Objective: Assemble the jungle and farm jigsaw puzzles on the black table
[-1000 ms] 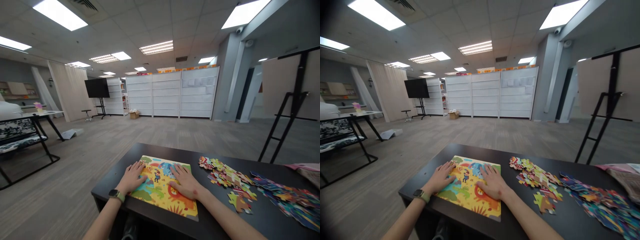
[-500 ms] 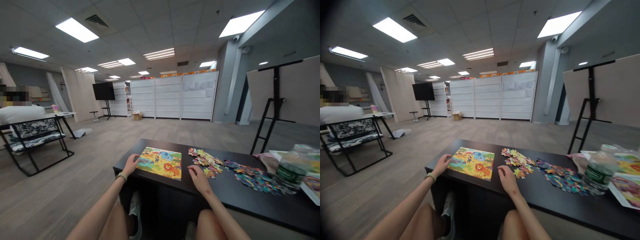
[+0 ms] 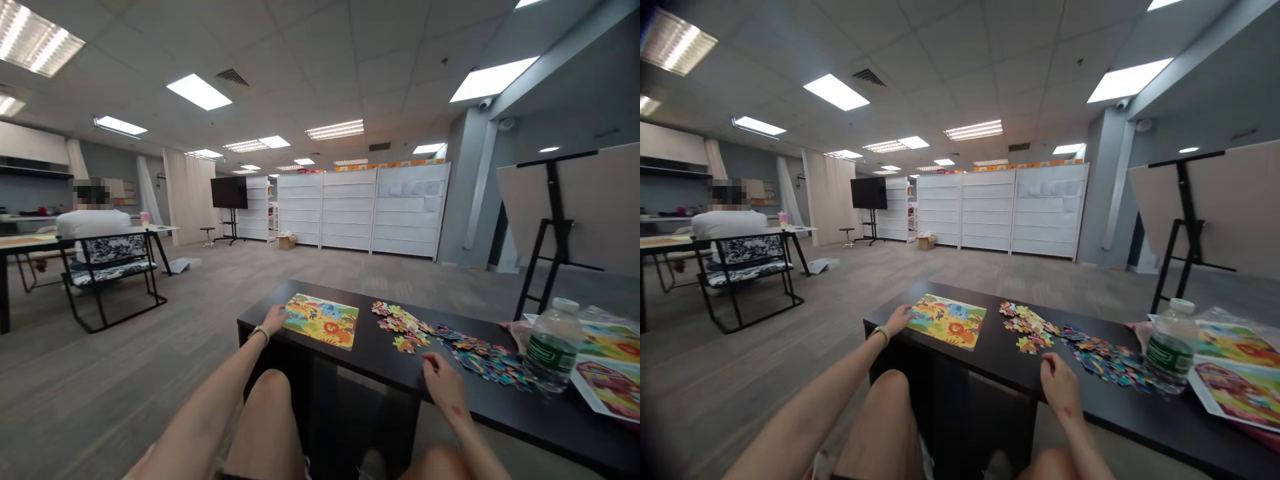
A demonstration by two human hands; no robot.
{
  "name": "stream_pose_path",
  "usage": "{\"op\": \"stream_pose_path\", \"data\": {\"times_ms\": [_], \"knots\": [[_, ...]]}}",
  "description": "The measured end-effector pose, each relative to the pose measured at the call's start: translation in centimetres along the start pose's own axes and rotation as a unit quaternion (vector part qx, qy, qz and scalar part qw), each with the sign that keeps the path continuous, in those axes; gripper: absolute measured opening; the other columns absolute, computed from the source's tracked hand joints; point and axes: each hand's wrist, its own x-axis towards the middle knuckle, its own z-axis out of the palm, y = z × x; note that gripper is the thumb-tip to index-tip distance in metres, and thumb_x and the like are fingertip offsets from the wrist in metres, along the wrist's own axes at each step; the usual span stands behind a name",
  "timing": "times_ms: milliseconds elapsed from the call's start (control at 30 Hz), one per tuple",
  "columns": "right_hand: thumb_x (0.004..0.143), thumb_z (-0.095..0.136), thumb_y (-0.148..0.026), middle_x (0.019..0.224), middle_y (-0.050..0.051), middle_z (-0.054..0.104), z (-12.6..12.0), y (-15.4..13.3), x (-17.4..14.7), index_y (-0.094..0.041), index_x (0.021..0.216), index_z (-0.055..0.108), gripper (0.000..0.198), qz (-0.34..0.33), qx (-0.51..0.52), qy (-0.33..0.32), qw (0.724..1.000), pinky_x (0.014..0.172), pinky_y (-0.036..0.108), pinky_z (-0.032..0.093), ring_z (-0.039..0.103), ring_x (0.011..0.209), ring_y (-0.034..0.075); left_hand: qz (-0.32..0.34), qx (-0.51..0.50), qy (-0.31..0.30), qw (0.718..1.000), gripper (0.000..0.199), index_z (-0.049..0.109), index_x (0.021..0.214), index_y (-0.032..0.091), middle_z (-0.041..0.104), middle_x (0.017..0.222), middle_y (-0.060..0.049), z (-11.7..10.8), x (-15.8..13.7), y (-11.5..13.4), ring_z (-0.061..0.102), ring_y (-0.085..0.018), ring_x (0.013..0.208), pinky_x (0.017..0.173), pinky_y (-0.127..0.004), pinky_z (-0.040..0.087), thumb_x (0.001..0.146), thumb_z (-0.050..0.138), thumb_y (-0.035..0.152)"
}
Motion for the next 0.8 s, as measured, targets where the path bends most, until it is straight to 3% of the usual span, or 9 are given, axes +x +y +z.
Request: {"op": "stream_pose_path", "data": {"times_ms": [100,200,300,400,467,600,800], "knots": [[0.080,0.039,-0.032,0.088,0.011,0.075,0.3,0.1,0.3,-0.022,0.086,0.066,0.030,0.006,-0.053,0.028,0.998,0.076,0.039,0.049,0.068,0.083,0.029,-0.016,0.057,-0.021,0.998,0.036,0.058,0.127,0.015,0.059,0.130,-0.012,1.5,1.5,1.4,0.059,-0.027,0.116,0.099,-0.051,0.049,0.097,0.059,0.036],[0.082,0.040,-0.028,0.091,0.012,0.073,1.6,-0.5,0.5,-0.020,0.090,0.066,0.028,0.017,-0.069,0.030,0.997,0.081,0.037,0.046,0.065,0.089,0.028,0.032,0.097,-0.062,0.993,0.038,0.056,0.132,0.017,0.050,0.145,-0.015,3.7,3.2,2.4,0.044,-0.031,0.136,0.113,-0.054,0.032,0.098,0.052,0.034],[0.086,0.041,-0.026,0.089,0.010,0.070,2.6,-1.1,0.5,-0.019,0.092,0.064,0.025,0.021,-0.107,0.027,0.994,0.081,0.035,0.044,0.062,0.093,0.027,0.113,0.104,-0.139,0.978,0.042,0.056,0.136,0.025,0.041,0.156,-0.008,5.7,5.1,2.8,0.031,-0.028,0.146,0.120,-0.045,0.021,0.095,0.053,0.037],[0.090,0.038,-0.025,0.090,0.010,0.069,2.9,-1.5,0.4,-0.020,0.093,0.062,0.025,0.011,-0.149,0.033,0.988,0.079,0.035,0.044,0.062,0.094,0.026,0.168,0.097,-0.206,0.959,0.045,0.057,0.135,0.033,0.042,0.155,0.000,6.6,6.4,2.6,0.032,-0.025,0.146,0.121,-0.043,0.018,0.093,0.054,0.047],[0.090,0.038,-0.026,0.091,0.009,0.070,2.9,-1.6,0.4,-0.021,0.095,0.061,0.024,0.009,-0.161,0.031,0.986,0.078,0.036,0.044,0.062,0.094,0.027,0.175,0.098,-0.217,0.955,0.049,0.054,0.138,0.034,0.040,0.157,0.001,6.6,6.9,2.2,0.032,-0.025,0.146,0.122,-0.044,0.017,0.093,0.051,0.054],[0.089,0.040,-0.031,0.090,0.008,0.071,3.3,-1.1,0.7,-0.024,0.091,0.062,0.023,0.000,-0.169,0.016,0.986,0.073,0.036,0.046,0.064,0.095,0.028,0.118,0.123,-0.202,0.964,0.056,0.049,0.141,0.033,0.035,0.159,-0.001,7.0,7.4,2.1,0.025,-0.028,0.148,0.121,-0.050,0.014,0.094,0.041,0.062],[0.084,0.044,-0.035,0.091,0.011,0.074,4.5,1.5,1.1,-0.022,0.089,0.067,0.027,-0.084,-0.148,0.028,0.985,0.082,0.043,0.050,0.066,0.089,0.030,-0.059,0.143,-0.192,0.969,0.064,0.050,0.141,0.023,0.033,0.159,-0.015,8.9,9.8,4.5,0.025,-0.044,0.146,0.109,-0.073,0.018,0.094,0.027,0.061]]}}
